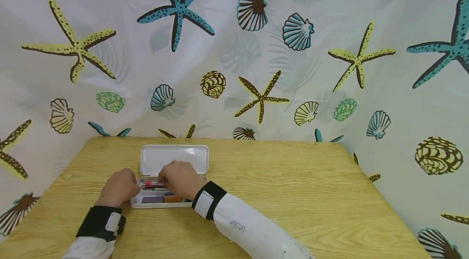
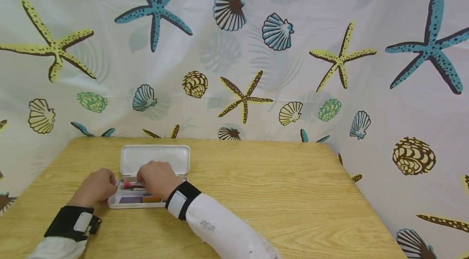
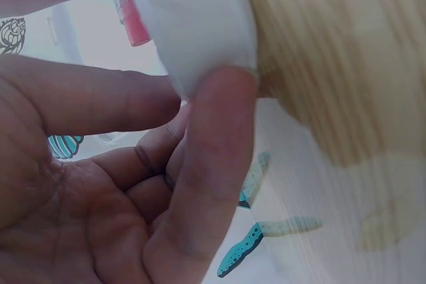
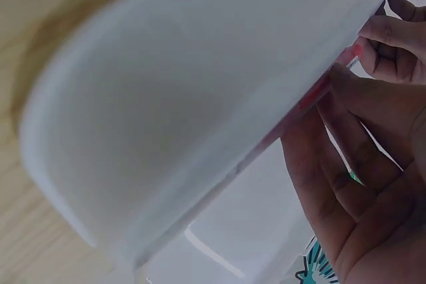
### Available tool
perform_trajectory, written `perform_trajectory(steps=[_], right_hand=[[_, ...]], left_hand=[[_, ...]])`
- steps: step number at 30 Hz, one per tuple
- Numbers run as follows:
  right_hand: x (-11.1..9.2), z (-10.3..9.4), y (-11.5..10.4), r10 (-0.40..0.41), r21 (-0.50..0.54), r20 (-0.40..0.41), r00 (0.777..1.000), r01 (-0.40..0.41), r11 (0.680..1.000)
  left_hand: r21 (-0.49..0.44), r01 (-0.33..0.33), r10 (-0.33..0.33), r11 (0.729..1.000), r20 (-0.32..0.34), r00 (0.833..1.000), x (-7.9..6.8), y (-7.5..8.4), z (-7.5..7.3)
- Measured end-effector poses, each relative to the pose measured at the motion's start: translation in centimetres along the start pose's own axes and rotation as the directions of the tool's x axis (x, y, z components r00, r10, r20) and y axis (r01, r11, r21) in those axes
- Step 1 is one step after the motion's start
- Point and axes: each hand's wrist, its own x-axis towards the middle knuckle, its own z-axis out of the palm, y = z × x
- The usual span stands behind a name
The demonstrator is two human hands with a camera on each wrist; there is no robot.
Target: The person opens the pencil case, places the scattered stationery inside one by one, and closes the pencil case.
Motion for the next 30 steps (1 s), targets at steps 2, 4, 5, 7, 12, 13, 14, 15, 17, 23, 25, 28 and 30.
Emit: perform_trajectory(steps=[2, 4, 5, 7, 12, 13, 14, 15, 17, 23, 25, 28, 30], right_hand=[[0.0, -0.02, -0.02, 0.0, 0.003, 0.004, 1.0, 0.0, 1.0], [0.03, 0.01, -0.07, 0.002, 0.005, 0.01, 1.0, -0.002, 1.0], [0.04, 0.02, -0.11, 0.002, 0.002, 0.011, 1.0, -0.002, 1.0], [0.05, 0.04, -0.2, 0.005, -0.002, 0.014, 1.0, -0.005, 1.0], [0.03, 0.04, -0.42, 0.011, -0.023, 0.013, 1.0, -0.011, 1.0], [0.04, 0.08, -0.44, 0.014, -0.027, 0.012, 1.0, -0.014, 1.0], [0.04, 0.09, -0.47, 0.017, -0.031, 0.013, 1.0, -0.017, 0.999], [0.06, 0.12, -0.48, 0.022, -0.033, 0.013, 1.0, -0.021, 0.999], [0.08, 0.15, -0.5, 0.031, -0.04, 0.014, 0.999, -0.031, 0.999], [0.03, -0.18, -0.64, 0.05, -0.041, 0.016, 0.999, -0.05, 0.998], [0.0, -0.26, -0.66, 0.05, -0.035, 0.015, 0.999, -0.05, 0.998], [-0.01, -0.25, -0.62, 0.046, -0.035, 0.01, 0.999, -0.046, 0.998], [-0.06, -0.26, -0.64, 0.041, -0.044, 0.009, 0.999, -0.041, 0.998]], left_hand=[[0.001, -0.003, 0.003, 1.0, -0.003, 1.0, -0.01, 0.01, -0.01], [0.0, -0.008, 0.008, 1.0, -0.007, 1.0, -0.04, 0.01, -0.02], [-0.001, -0.011, 0.011, 1.0, -0.008, 1.0, -0.06, 0.01, -0.02], [-0.002, -0.015, 0.015, 1.0, -0.009, 1.0, -0.11, 0.01, -0.04], [-0.002, -0.018, 0.018, 1.0, -0.009, 1.0, -0.17, 0.04, -0.08], [-0.002, -0.017, 0.017, 1.0, -0.008, 1.0, -0.17, 0.05, -0.09], [-0.002, -0.016, 0.016, 1.0, -0.007, 1.0, -0.17, 0.06, -0.08], [-0.002, -0.015, 0.015, 1.0, -0.005, 1.0, -0.17, 0.08, -0.08], [-0.004, -0.012, 0.012, 1.0, -0.002, 1.0, -0.14, 0.09, -0.08], [-0.004, -0.011, 0.011, 1.0, 0.0, 1.0, -0.05, 0.02, -0.01], [-0.005, -0.011, 0.011, 1.0, -0.001, 1.0, -0.04, 0.01, 0.01], [-0.007, -0.011, 0.011, 1.0, -0.003, 1.0, 0.0, -0.02, 0.03], [-0.007, -0.011, 0.011, 1.0, -0.002, 1.0, 0.05, -0.06, 0.06]])
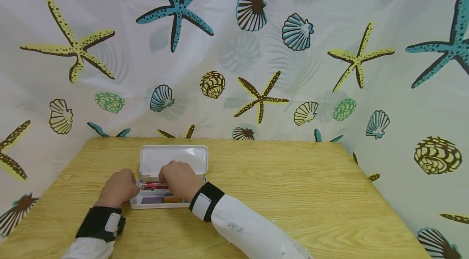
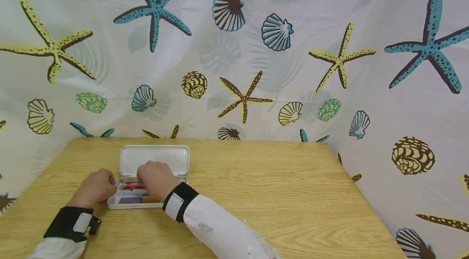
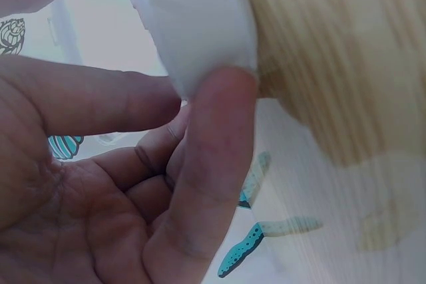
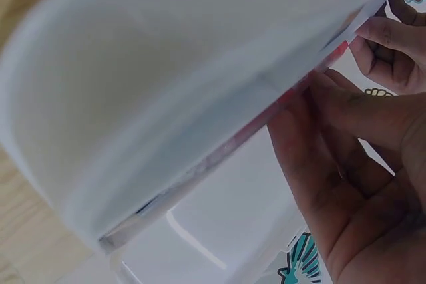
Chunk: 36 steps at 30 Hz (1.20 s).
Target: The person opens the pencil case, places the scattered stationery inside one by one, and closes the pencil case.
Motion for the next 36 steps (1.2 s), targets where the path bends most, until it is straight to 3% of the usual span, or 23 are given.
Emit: perform_trajectory(steps=[5, 8, 12, 15, 18, 21, 25, 27, 29, 33, 34, 36], right_hand=[[-0.2, 0.1, -0.1, -0.006, -0.027, 0.012, 1.0, 0.006, 1.0], [-0.2, -0.1, 0.2, 0.011, 0.012, 0.014, 1.0, -0.012, 1.0], [-0.4, -1.2, 1.3, 0.051, 0.18, -0.08, 0.996, -0.036, 0.983], [-0.7, -2.4, 2.8, 0.111, 0.377, -0.2, 0.973, -0.028, 0.926], [-1.2, -3.5, 4.5, 0.22, 0.559, -0.304, 0.927, -0.014, 0.829], [-1.8, -4.1, 6.2, 0.354, 0.698, -0.355, 0.865, -0.006, 0.716], [-2.7, -3.9, 7.9, 0.498, 0.834, -0.298, 0.815, -0.032, 0.551], [-3.2, -3.5, 8.5, 0.543, 0.882, -0.217, 0.811, -0.075, 0.465], [-3.7, -3.1, 8.9, 0.561, 0.92, -0.102, 0.821, -0.137, 0.368], [-4.3, -2.4, 9.5, 0.511, 0.951, 0.143, 0.848, -0.26, 0.165], [-4.4, -2.3, 9.5, 0.487, 0.952, 0.184, 0.854, -0.278, 0.129], [-4.4, -2.2, 9.6, 0.454, 0.95, 0.225, 0.862, -0.297, 0.094]], left_hand=[[0.009, 0.0, 0.0, 1.0, 0.0, 1.0, 0.1, -0.1, 0.1], [0.011, 0.005, -0.005, 1.0, 0.003, 1.0, 0.1, -0.1, 0.1], [0.008, 0.013, -0.013, 1.0, 0.011, 1.0, 0.0, 0.0, 0.1], [0.01, 0.013, -0.013, 1.0, 0.011, 1.0, 0.0, 0.1, 0.1], [0.011, 0.009, -0.009, 1.0, 0.006, 1.0, -0.1, 0.2, 0.1], [0.016, 0.002, -0.002, 1.0, 0.003, 1.0, -0.1, 0.2, 0.1], [0.027, -0.002, 0.002, 1.0, 0.002, 1.0, -0.1, 0.1, 0.0], [0.029, -0.006, 0.006, 1.0, 0.003, 1.0, -0.1, 0.0, 0.1], [0.029, -0.003, 0.003, 1.0, 0.004, 1.0, 0.0, -0.1, 0.1], [0.026, 0.0, 0.0, 1.0, 0.004, 1.0, 0.1, 0.0, 0.1], [0.025, 0.004, -0.004, 1.0, 0.003, 1.0, 0.1, 0.0, 0.1], [0.024, 0.002, -0.002, 1.0, 0.002, 1.0, 0.0, 0.1, 0.0]])
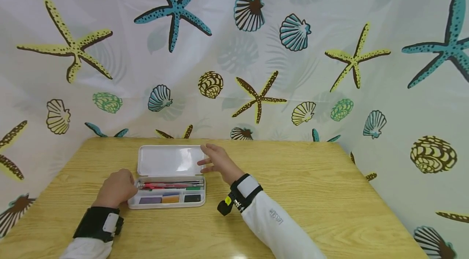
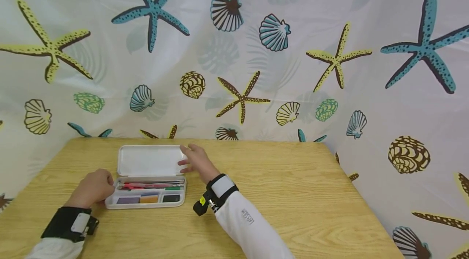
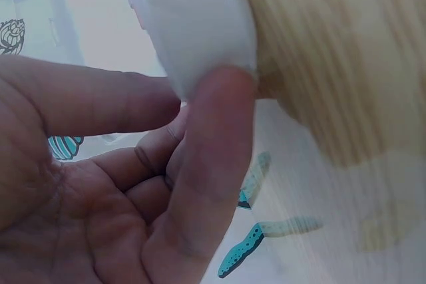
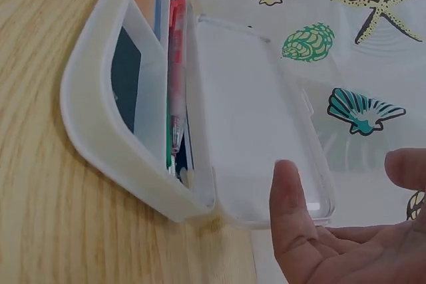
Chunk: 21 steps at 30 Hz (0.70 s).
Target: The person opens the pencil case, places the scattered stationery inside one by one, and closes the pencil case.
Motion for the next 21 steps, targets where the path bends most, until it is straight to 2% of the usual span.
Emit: perform_trajectory(steps=[2, 11, 18, 21], right_hand=[[-0.1, 0.0, 0.1, 0.002, 0.004, 0.015, 1.0, -0.002, 1.0], [-0.8, 0.3, 0.3, -0.063, 0.015, -0.031, 0.998, 0.063, 0.998], [-1.6, 0.4, 1.0, -0.107, 0.001, -0.003, 0.994, 0.107, 0.994], [-2.0, 0.4, 1.3, -0.114, -0.036, 0.029, 0.993, 0.115, 0.993]], left_hand=[[0.002, -0.006, 0.006, 1.0, 0.0, 1.0, -0.1, 0.1, -0.1], [-0.005, -0.016, 0.016, 1.0, 0.001, 1.0, 0.0, 0.0, -0.2], [-0.035, -0.037, 0.036, 0.999, -0.019, 0.999, 0.3, -0.6, -0.1], [-0.04, -0.04, 0.04, 0.998, -0.02, 0.999, 0.3, -0.6, -0.1]])
